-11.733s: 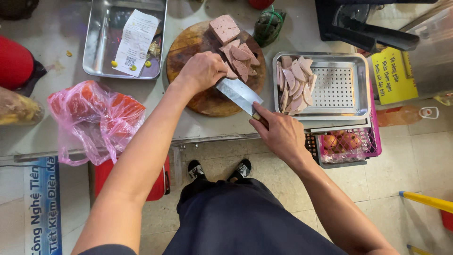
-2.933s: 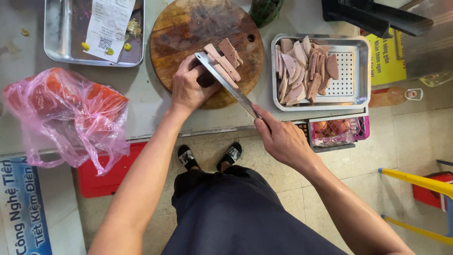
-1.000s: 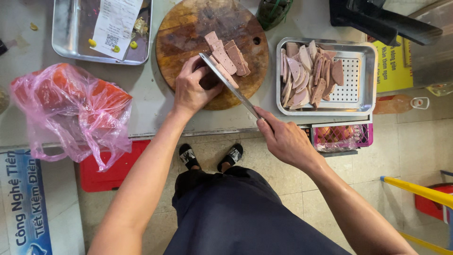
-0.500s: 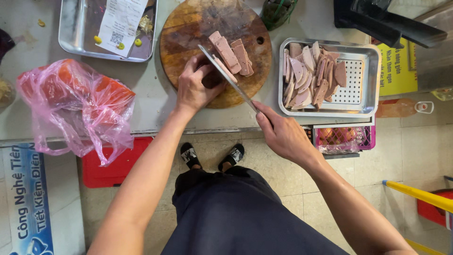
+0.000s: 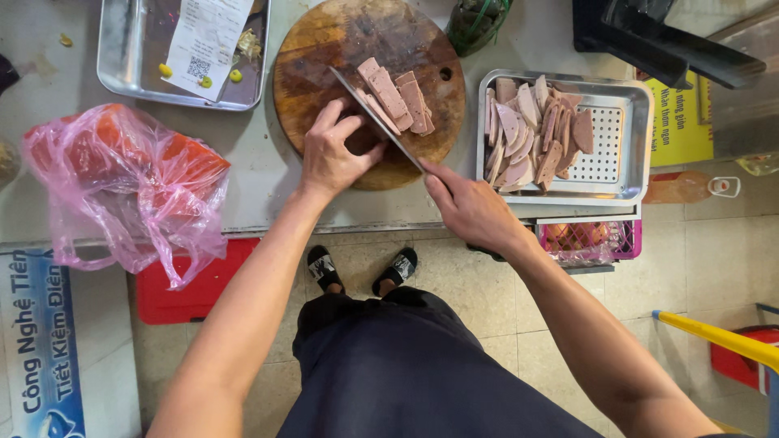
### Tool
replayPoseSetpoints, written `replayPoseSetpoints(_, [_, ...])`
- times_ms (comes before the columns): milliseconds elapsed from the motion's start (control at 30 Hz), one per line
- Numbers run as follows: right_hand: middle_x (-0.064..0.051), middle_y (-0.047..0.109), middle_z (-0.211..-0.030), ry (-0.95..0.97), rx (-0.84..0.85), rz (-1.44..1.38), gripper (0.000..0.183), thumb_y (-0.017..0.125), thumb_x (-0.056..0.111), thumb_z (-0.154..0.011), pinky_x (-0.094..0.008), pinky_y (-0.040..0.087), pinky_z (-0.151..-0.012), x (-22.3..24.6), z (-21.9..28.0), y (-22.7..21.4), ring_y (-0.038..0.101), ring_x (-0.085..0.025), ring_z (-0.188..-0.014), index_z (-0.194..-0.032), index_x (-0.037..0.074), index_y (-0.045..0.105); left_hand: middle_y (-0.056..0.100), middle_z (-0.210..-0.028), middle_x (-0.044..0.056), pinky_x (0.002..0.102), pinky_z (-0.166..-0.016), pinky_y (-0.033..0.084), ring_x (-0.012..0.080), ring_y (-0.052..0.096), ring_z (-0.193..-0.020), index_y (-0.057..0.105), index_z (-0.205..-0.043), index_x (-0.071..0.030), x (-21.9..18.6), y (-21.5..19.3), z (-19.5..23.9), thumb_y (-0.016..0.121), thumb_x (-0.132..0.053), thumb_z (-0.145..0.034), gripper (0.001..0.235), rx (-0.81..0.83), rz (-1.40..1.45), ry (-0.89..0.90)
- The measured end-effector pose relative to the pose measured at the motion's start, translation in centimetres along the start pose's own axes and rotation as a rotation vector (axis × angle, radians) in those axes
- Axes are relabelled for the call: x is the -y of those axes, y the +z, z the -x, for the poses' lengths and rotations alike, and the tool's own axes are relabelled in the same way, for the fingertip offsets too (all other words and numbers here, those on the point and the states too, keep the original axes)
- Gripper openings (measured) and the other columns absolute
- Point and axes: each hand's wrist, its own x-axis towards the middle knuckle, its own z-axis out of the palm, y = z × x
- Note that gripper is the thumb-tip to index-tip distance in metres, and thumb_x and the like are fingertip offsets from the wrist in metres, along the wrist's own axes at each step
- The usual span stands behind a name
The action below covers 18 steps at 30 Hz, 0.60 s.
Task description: The person slices a block of processed meat into thin pieces on a wooden cutting board and places them into a metal tray. Then, the person slices a tomato into thin rounds on the same board.
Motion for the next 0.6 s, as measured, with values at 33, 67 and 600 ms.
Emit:
replayPoseSetpoints(33, [-0.02,0.071,-0.08,-0.026,-0.006,-0.032,0.051,0.04,0.043,-0.105,-0.048,0.053,-0.08,0.0,-0.9,-0.1,0.072,-0.04,-0.081,-0.15,0.021,0.051,0.065,-0.124,0.02,0.044,-0.098,0.055,0.0368,0.065,-0.115,0.076,-0.101,-0.002,-0.1,0.2,0.0,0.094,-0.022,-0.069,0.042,0.0,-0.021,-0.005])
replayPoseSetpoints(67, [-0.02,0.072,-0.083,-0.052,-0.014,-0.068,0.05,0.039,0.043,-0.107,-0.048,0.053,-0.083,-0.1,-1.4,-0.1,0.073,-0.04,-0.085,-0.149,0.02,0.053,0.065,-0.123,0.019,0.044,-0.098,0.055,0.0363,0.065,-0.115,0.076,-0.102,-0.002,-0.1,0.2,0.1,0.093,-0.021,-0.07,0.042,-0.003,-0.012,-0.002])
replayPoseSetpoints(600, [-0.017,0.067,-0.076,0.028,-0.026,-0.064,0.05,0.04,0.04,-0.105,-0.047,0.053,-0.077,-0.2,4.5,-0.2,0.071,-0.038,-0.075,-0.15,0.02,0.052,0.066,-0.129,0.015,0.041,-0.102,0.056,0.0322,0.067,-0.118,0.076,-0.112,-0.003,-0.4,-0.2,0.4,0.093,-0.021,-0.075,0.044,-0.036,0.057,-0.027])
